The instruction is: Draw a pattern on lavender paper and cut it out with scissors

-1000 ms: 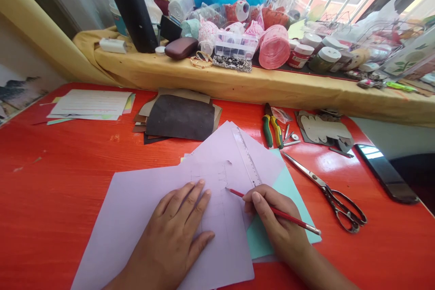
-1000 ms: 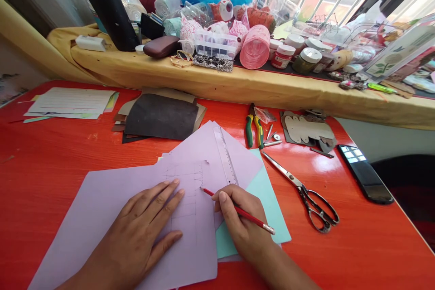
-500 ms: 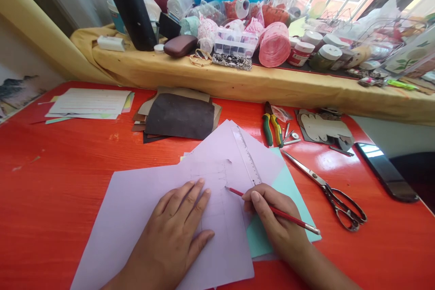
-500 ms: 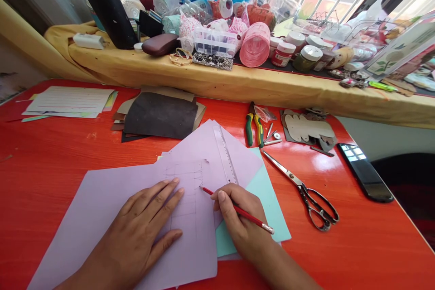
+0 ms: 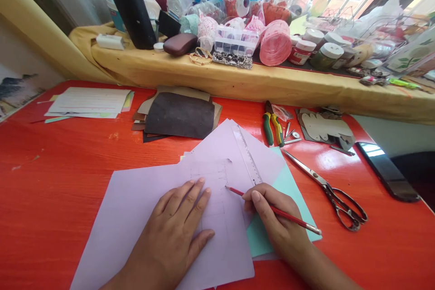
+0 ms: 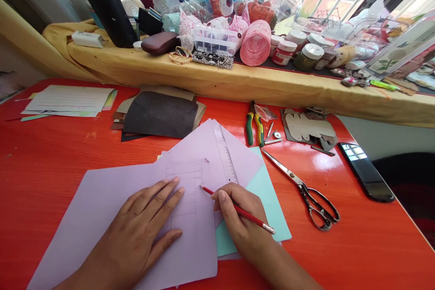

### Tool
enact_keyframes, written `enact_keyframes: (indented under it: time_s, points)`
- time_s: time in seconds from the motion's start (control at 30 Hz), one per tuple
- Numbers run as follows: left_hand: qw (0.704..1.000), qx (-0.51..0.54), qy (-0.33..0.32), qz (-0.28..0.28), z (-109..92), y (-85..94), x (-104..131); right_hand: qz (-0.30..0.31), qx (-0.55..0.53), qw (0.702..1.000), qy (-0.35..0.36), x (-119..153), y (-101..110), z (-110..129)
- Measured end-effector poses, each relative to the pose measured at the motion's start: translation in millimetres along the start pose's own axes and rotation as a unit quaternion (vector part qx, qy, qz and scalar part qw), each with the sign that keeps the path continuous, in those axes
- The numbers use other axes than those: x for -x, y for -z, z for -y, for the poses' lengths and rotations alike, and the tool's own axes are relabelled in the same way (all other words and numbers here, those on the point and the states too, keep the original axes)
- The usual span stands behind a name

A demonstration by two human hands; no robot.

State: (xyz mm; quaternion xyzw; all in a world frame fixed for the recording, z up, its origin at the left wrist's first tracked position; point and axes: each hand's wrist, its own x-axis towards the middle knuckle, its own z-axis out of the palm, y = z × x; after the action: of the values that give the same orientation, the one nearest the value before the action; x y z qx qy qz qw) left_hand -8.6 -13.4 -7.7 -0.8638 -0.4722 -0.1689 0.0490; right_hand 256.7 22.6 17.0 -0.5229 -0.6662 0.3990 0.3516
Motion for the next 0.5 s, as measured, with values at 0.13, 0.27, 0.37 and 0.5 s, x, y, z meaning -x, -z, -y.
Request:
enact_keyframes:
  time_s: [0.13,0.27,0.37,0.5]
  points:
    - [1.000,0.001,0.008,0.001,-0.1,-0.7,0.7,0.003,0.002,1.000,0.001,-0.7,0.4,0.6]
    - [1.000,-0.004,0.003,0.001,0.3,-0.8,1.0,0.002,0.003,1.000,0.001,-0.7,0.4,0.9]
    - [1.000,-0.005,-0.001,-0.002,0.6,-0.4,0.8,-0.004,0.002,1.000,-0.001,-0.3,0.4,-0.3]
    - [1.000,-0.004,0.003,-0.001,0.8,0.0,0.7,-0.005,0.005,1.000,-0.003,0.3,0.3,-1.6]
